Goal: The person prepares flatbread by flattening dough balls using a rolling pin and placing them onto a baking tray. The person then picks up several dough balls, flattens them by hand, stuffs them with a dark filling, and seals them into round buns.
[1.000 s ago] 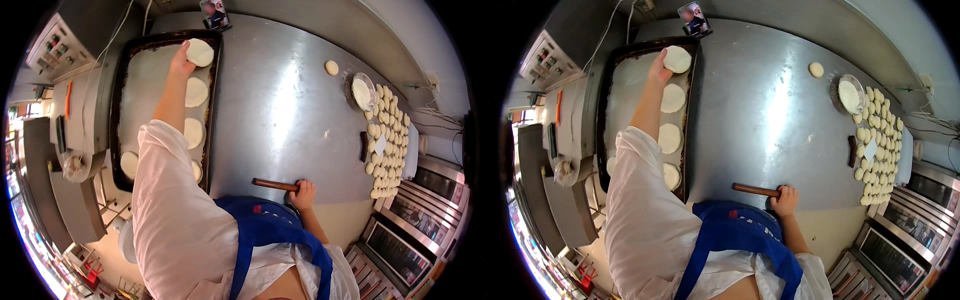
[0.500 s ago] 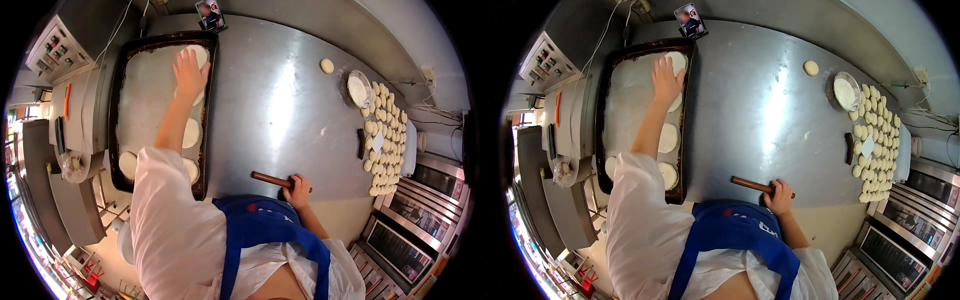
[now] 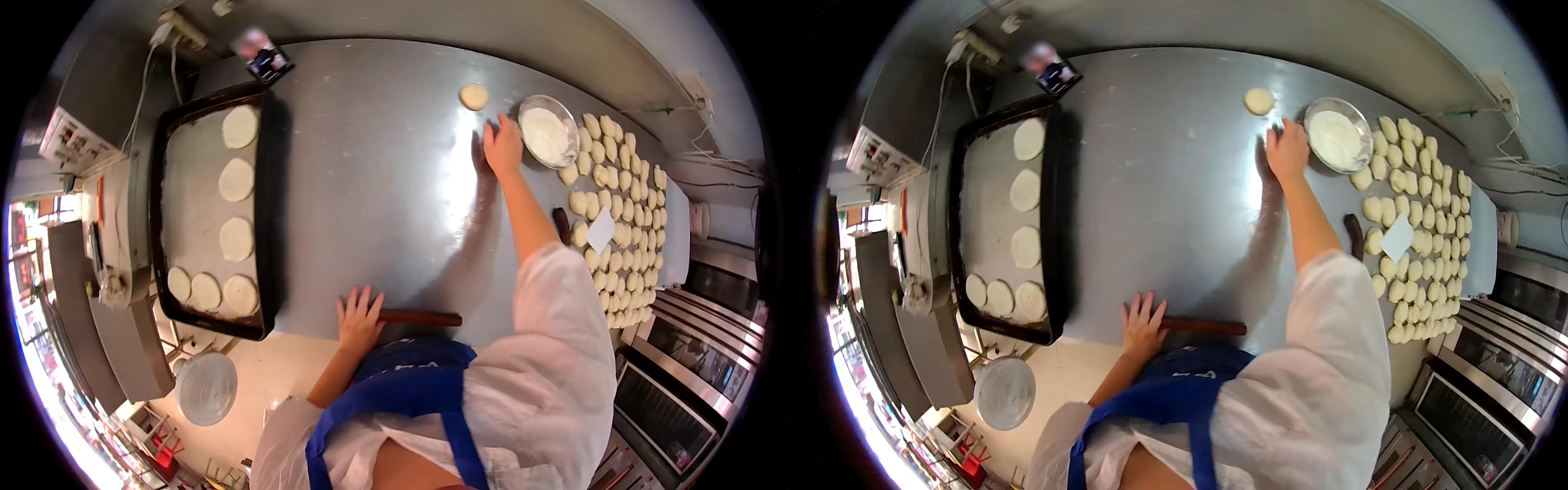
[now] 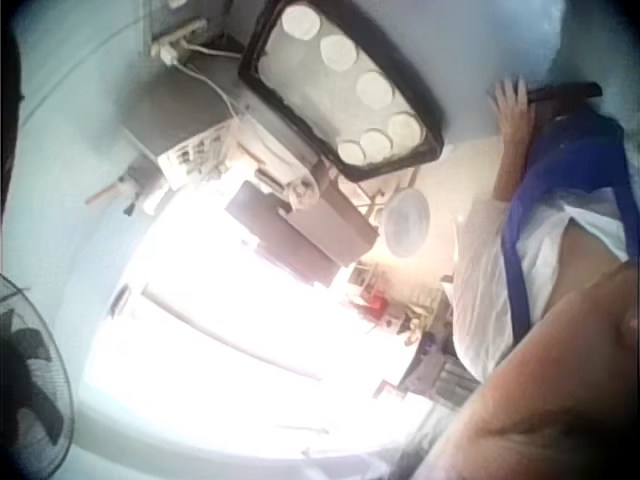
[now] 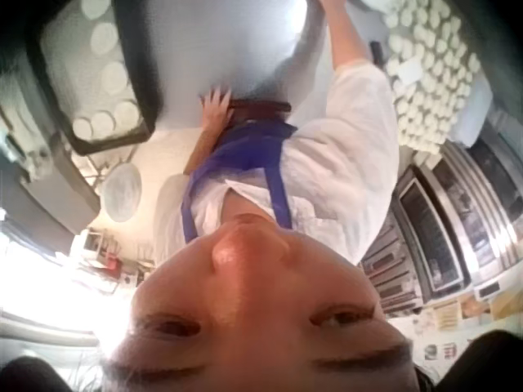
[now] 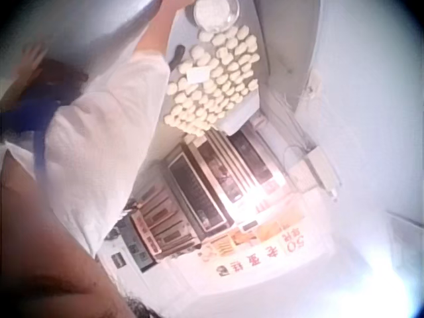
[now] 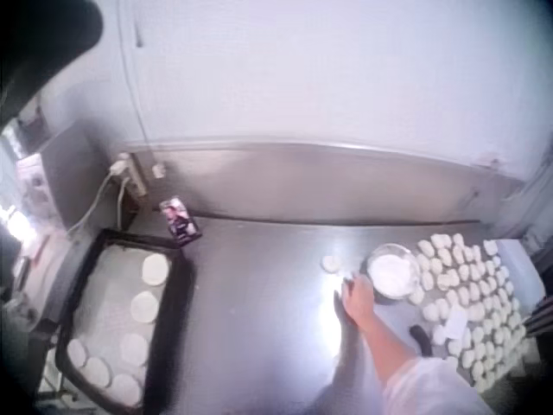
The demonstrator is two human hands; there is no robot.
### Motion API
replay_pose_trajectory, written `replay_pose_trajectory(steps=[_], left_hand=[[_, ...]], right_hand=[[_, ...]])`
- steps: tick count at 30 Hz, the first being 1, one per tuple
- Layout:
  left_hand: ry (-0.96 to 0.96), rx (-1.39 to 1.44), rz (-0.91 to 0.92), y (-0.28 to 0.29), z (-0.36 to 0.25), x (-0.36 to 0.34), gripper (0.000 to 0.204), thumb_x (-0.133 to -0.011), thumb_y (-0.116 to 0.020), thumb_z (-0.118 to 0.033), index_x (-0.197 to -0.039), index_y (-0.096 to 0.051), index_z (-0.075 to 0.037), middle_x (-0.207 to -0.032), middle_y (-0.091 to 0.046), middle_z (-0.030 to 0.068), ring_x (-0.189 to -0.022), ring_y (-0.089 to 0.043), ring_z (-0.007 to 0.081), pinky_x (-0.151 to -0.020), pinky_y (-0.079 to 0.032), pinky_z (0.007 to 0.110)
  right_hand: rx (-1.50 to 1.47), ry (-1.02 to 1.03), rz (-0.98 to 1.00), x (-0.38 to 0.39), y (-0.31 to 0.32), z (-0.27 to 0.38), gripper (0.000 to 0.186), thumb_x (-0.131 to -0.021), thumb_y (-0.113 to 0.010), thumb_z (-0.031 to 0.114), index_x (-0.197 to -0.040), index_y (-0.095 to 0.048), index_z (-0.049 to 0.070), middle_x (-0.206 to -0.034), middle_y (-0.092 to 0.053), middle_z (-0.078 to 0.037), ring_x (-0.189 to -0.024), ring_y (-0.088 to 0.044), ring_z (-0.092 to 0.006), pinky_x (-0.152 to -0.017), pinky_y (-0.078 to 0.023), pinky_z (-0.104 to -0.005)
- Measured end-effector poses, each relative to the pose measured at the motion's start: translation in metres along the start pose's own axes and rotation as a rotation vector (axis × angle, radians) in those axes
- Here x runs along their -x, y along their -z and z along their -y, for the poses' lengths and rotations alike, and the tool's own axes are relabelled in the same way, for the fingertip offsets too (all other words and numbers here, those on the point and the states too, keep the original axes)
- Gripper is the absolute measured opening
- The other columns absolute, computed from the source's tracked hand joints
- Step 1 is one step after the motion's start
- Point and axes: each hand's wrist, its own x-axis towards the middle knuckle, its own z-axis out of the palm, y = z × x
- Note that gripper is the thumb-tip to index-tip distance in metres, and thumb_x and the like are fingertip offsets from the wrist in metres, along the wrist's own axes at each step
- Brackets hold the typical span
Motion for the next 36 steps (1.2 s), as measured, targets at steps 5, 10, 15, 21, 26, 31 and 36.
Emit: replay_pose_trajectory(steps=[5,10,15,21,26,31,36], left_hand=[[0.069,-0.111,-0.081,-0.002,-0.007,0.017,0.059,-0.076,-0.08,-0.023,-0.131,-0.061,-0.029,-0.15,-0.044,0.0116,-0.139,-0.041,0.0322,-0.108,-0.035,0.059],[-0.108,0.029,-0.056,-0.002,-0.009,0.012,0.055,-0.075,-0.078,-0.02,-0.128,-0.063,-0.023,-0.142,-0.052,0.0086,-0.128,-0.051,0.0278,-0.101,-0.043,0.046],[-0.213,0.048,0.006,-0.003,0.002,-0.008,0.045,-0.084,-0.068,-0.023,-0.129,-0.061,-0.019,-0.117,-0.061,0.0051,-0.108,-0.059,0.0253,-0.091,-0.047,0.041],[-0.042,0.021,-0.203,0.007,0.05,-0.036,0.048,-0.083,-0.074,-0.022,-0.128,-0.06,-0.017,-0.111,-0.06,0.0067,-0.103,-0.058,0.0283,-0.087,-0.048,0.043],[-0.005,-0.042,-0.248,0.025,0.09,-0.044,0.046,-0.086,-0.072,-0.023,-0.13,-0.059,-0.014,-0.114,-0.06,0.0076,-0.105,-0.058,0.0291,-0.091,-0.047,0.044],[0.014,-0.022,-0.264,0.028,0.101,-0.045,0.047,-0.088,-0.07,-0.025,-0.132,-0.057,-0.014,-0.115,-0.059,0.0072,-0.107,-0.057,0.0288,-0.093,-0.047,0.044],[0.021,-0.051,-0.217,0.024,0.104,-0.046,0.047,-0.089,-0.069,-0.026,-0.133,-0.056,-0.015,-0.116,-0.057,0.0058,-0.109,-0.056,0.0275,-0.093,-0.046,0.043]], right_hand=[[0.13,-0.303,0.047,-0.057,-0.042,0.0,0.047,-0.089,-0.064,0.036,-0.118,-0.062,0.0,-0.117,-0.062,-0.023,-0.113,-0.058,-0.0427,-0.096,-0.048,-0.0503],[-0.136,-0.223,0.152,-0.061,-0.04,0.039,0.029,-0.085,-0.068,0.021,-0.107,-0.06,0.004,-0.107,-0.065,-0.021,-0.101,-0.062,-0.0415,-0.088,-0.051,-0.0497],[-0.417,-0.084,0.151,0.029,0.006,0.103,0.035,-0.086,-0.063,0.015,-0.119,-0.055,0.007,-0.108,-0.066,-0.021,-0.099,-0.063,-0.0428,-0.086,-0.051,-0.0488],[-0.532,-0.118,1.144,0.208,0.099,0.115,0.038,-0.081,-0.072,0.015,-0.116,-0.06,0.008,-0.11,-0.068,-0.015,-0.099,-0.066,-0.0282,-0.088,-0.052,-0.0367],[-0.399,-0.017,1.1,0.239,0.118,0.135,0.025,-0.082,-0.071,0.015,-0.105,-0.067,0.005,-0.1,-0.066,-0.015,-0.094,-0.065,-0.0286,-0.084,-0.053,-0.0384],[0.184,-0.034,0.583,0.274,0.105,0.184,0.026,-0.09,-0.062,0.031,-0.087,-0.069,0.007,-0.088,-0.063,-0.018,-0.084,-0.062,-0.0362,-0.073,-0.053,-0.0472],[-0.077,0.24,0.452,0.312,0.072,0.2,0.034,-0.089,-0.063,0.038,-0.081,-0.067,0.005,-0.087,-0.063,-0.012,-0.087,-0.06,-0.0334,-0.078,-0.049,-0.0466]])
